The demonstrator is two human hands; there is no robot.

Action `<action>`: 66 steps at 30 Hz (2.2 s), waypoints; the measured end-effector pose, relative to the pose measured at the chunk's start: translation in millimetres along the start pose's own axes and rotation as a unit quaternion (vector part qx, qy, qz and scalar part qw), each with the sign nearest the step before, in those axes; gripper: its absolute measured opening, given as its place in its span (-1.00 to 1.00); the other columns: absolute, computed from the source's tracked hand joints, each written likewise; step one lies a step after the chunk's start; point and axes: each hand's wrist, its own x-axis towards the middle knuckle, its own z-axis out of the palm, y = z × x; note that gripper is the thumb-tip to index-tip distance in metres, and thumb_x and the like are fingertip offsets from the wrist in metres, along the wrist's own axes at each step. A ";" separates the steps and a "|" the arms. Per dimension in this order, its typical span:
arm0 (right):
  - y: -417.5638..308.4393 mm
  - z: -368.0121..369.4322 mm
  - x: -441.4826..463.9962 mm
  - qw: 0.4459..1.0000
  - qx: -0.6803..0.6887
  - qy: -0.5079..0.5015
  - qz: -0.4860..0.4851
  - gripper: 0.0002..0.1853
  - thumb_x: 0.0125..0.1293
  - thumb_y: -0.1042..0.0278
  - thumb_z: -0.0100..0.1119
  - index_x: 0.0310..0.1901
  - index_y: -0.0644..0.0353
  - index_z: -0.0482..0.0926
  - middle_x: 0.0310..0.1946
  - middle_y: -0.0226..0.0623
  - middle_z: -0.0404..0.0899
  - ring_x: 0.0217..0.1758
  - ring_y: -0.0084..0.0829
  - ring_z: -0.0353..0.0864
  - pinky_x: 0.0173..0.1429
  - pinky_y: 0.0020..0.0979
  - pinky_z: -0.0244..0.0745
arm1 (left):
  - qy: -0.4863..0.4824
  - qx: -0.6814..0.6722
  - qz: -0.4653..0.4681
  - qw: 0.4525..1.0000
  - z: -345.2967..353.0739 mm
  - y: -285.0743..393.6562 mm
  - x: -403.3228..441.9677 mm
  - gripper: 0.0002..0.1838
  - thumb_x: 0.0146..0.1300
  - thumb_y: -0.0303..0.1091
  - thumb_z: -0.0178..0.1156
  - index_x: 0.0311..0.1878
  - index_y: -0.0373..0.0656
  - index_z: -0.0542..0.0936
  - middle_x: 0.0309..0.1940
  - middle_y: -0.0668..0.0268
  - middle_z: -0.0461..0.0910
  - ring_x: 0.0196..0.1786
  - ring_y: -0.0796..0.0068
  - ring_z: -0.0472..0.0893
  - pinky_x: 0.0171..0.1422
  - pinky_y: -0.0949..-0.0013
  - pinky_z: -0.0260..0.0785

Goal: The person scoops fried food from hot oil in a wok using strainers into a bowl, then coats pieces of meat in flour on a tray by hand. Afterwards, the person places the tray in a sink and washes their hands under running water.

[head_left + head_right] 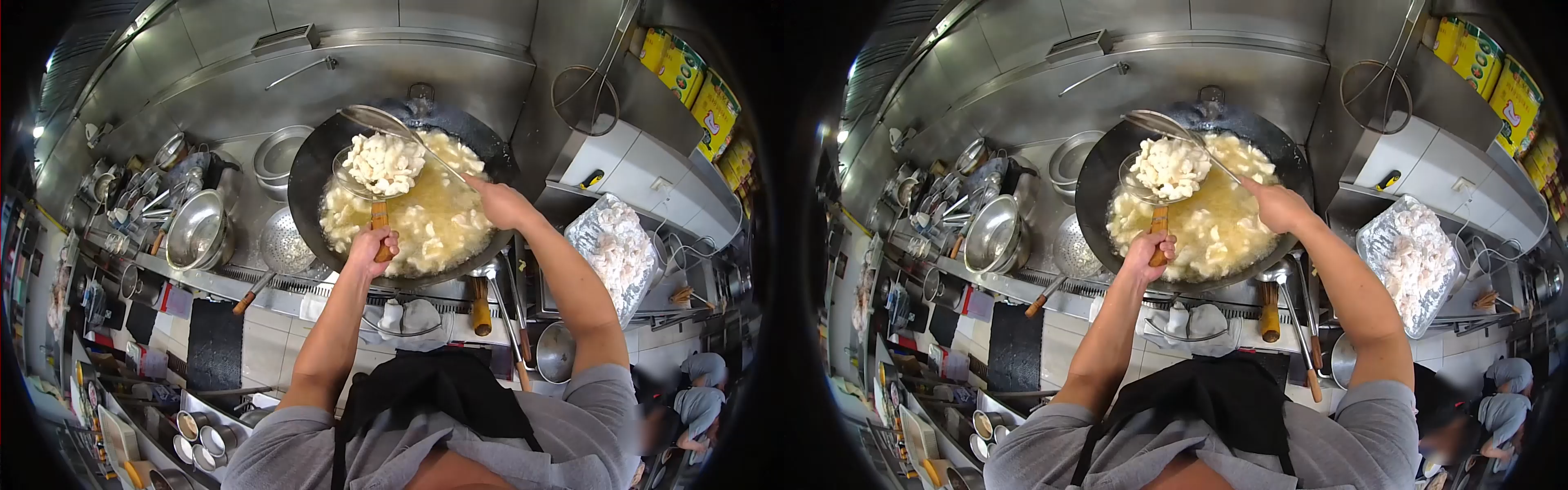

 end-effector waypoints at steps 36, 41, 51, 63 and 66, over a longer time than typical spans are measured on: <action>-475.6 52.8 144.1 0.983 -0.102 -0.013 -0.151 -0.27 0.21 0.53 -0.09 0.46 -0.15 0.12 0.03 0.01 0.60 0.09 -0.03 0.60 0.10 -0.08 0.50 | 0.067 -0.035 0.211 0.975 -228.7 311.4 -218.8 -0.84 0.28 -0.62 -0.02 -0.14 -0.21 0.27 -0.48 0.27 0.38 -0.56 0.58 0.37 -0.54 0.44 0.30; -546.3 171.5 222.8 0.974 0.101 -0.046 -0.198 -0.22 0.15 0.56 -0.11 0.47 -0.12 0.11 0.16 0.05 0.50 0.20 -0.03 0.53 0.24 -0.10 0.41 | 0.201 0.249 0.207 0.925 -320.3 351.9 -236.8 -0.77 0.23 -0.64 -0.08 -0.05 -0.25 0.27 -0.54 0.24 0.38 -0.59 0.54 0.41 -0.57 0.43 0.34; -573.2 231.4 215.8 0.931 0.316 -0.168 -0.072 -0.14 0.05 0.74 -0.23 0.49 0.01 0.07 0.00 0.07 0.57 -0.60 -0.23 0.54 -0.61 -0.24 0.34 | 0.555 0.562 0.094 0.607 -409.8 349.4 -218.1 -0.39 0.19 -0.44 0.02 0.32 -0.30 0.12 0.02 -0.30 0.53 0.15 -0.17 0.53 0.24 0.06 0.36; -368.3 91.9 159.8 0.833 0.541 0.039 -0.113 -0.27 0.28 0.60 -0.04 0.46 -0.16 0.11 -0.51 -0.39 0.39 -0.63 -0.61 0.31 -0.64 -0.45 0.25 | 0.516 0.651 0.238 0.503 -360.0 323.6 -208.7 -0.20 0.15 -0.54 0.01 0.47 -0.10 -0.05 -0.22 -0.25 0.59 -0.08 -0.28 0.58 -0.01 -0.11 0.40; -235.5 45.7 112.9 0.880 0.467 0.083 0.031 -0.34 0.32 0.49 -0.04 0.45 -0.11 0.11 -0.26 0.03 0.60 -0.43 -0.23 0.56 -0.29 -0.23 0.51 | 0.473 0.652 0.269 0.528 -347.3 314.1 -189.3 -0.19 0.13 -0.58 -0.03 0.49 -0.11 -0.05 -0.17 -0.26 0.58 -0.06 -0.26 0.58 0.01 -0.07 0.39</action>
